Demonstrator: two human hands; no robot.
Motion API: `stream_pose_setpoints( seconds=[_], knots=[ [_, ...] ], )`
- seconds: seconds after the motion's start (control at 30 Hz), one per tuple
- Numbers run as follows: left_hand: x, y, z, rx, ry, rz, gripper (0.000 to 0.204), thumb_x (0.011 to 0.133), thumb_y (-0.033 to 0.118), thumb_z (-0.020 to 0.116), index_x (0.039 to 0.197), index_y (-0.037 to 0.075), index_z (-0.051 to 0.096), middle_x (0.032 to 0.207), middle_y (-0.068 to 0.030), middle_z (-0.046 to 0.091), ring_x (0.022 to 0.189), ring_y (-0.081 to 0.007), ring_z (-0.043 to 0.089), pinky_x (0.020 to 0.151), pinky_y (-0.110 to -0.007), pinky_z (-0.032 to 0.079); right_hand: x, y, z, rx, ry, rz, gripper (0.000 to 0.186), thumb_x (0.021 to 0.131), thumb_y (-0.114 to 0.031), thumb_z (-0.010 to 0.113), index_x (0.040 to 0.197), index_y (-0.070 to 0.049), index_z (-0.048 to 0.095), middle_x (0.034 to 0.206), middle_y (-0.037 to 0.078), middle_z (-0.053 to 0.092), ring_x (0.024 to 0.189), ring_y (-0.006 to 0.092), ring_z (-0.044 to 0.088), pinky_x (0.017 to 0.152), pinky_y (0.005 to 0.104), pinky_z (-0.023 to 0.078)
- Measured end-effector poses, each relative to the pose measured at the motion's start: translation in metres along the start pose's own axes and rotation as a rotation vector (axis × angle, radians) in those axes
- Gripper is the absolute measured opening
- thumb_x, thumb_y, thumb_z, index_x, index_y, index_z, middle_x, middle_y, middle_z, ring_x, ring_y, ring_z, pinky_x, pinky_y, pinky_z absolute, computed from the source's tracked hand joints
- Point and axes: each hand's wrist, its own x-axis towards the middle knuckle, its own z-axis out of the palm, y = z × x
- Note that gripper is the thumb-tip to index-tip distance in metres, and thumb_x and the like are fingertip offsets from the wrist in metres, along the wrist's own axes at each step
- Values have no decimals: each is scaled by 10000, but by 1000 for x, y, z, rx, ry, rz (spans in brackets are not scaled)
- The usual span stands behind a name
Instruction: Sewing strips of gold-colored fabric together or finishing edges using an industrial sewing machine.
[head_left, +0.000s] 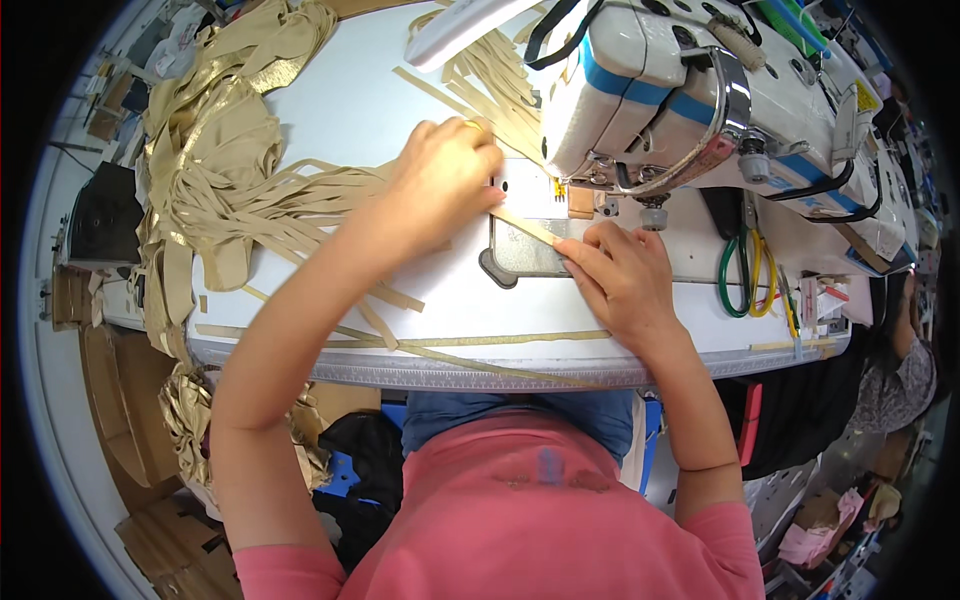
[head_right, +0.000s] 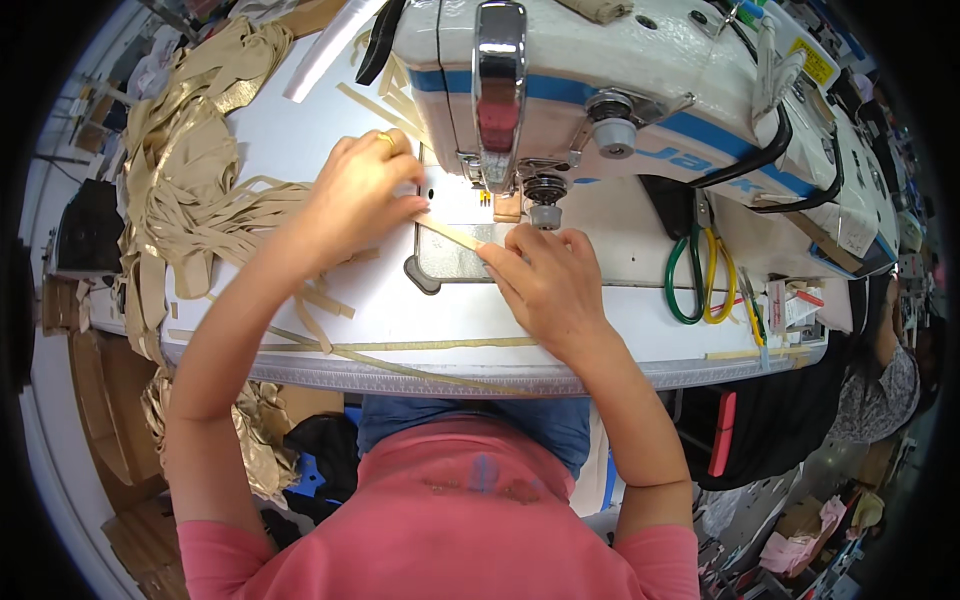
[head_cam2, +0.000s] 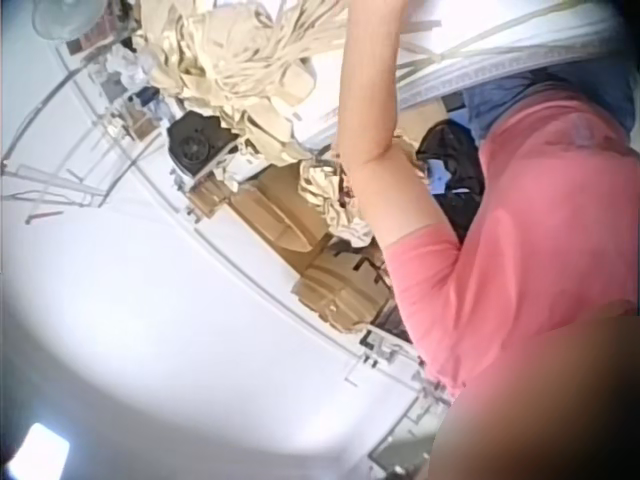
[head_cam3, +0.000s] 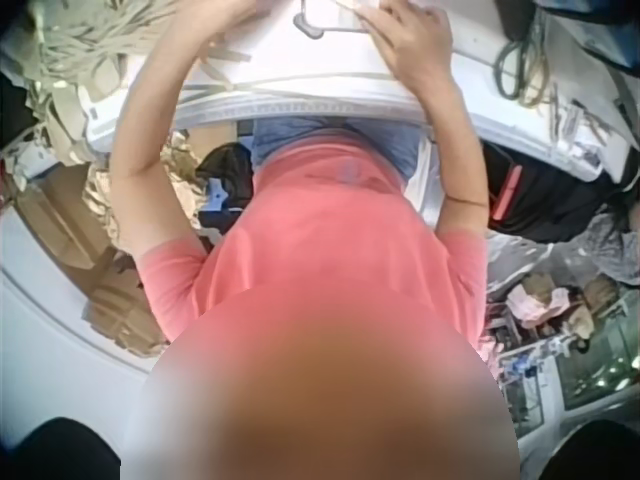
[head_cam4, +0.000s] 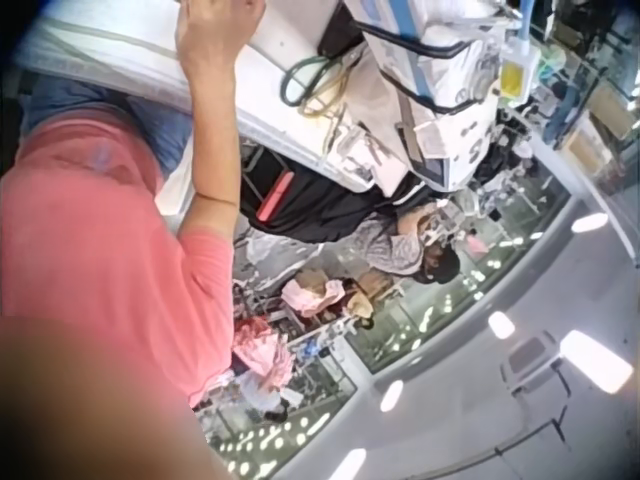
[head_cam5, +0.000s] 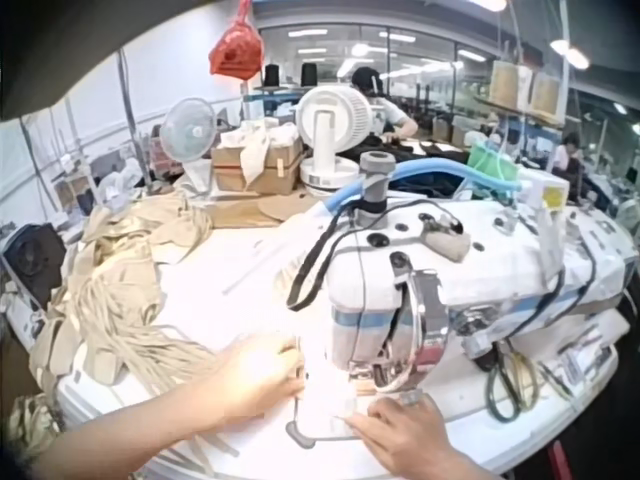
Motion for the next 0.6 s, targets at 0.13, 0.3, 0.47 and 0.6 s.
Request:
stream_pose_setpoints(
  seconds=[0.13, 0.3, 0.47, 0.6],
  knots=[
    [-15, 12, 36, -68, 516, 632, 181, 680, 117, 659, 842, 43, 628, 833, -52, 601, 768, -212, 588, 666, -319, 479, 1, 1, 2, 12, 31, -19, 191, 812, -145, 661, 1003, -158, 666, 829, -10, 520, 739, 167, 541, 721, 354, 366],
    [-17, 15, 50, 45, 476, 679, 282, 650, 88, 693, 918, 5, 671, 902, -70, 627, 765, -197, 606, 639, -313, 493, 1, 0, 3, -11, 39, -25, 201, 808, -161, 666, 1009, -161, 664, 825, -9, 523, 737, 170, 540, 719, 359, 370],
    [-6, 10, 49, 51, 469, 768, 301, 616, 77, 684, 905, -8, 668, 897, -81, 621, 746, -202, 599, 628, -309, 489, 2, -1, 2, -30, 13, -2, 214, 804, -171, 668, 1018, -171, 667, 821, -14, 521, 733, 175, 540, 688, 347, 388],
    [17, -3, 47, 14, 492, 820, 215, 658, 72, 675, 860, -1, 662, 877, -69, 610, 751, -209, 595, 656, -320, 497, 12, 10, 7, -78, 21, 3, 235, 802, -178, 673, 1037, -167, 667, 837, -16, 536, 757, 183, 553, 684, 352, 422]
  ],
)
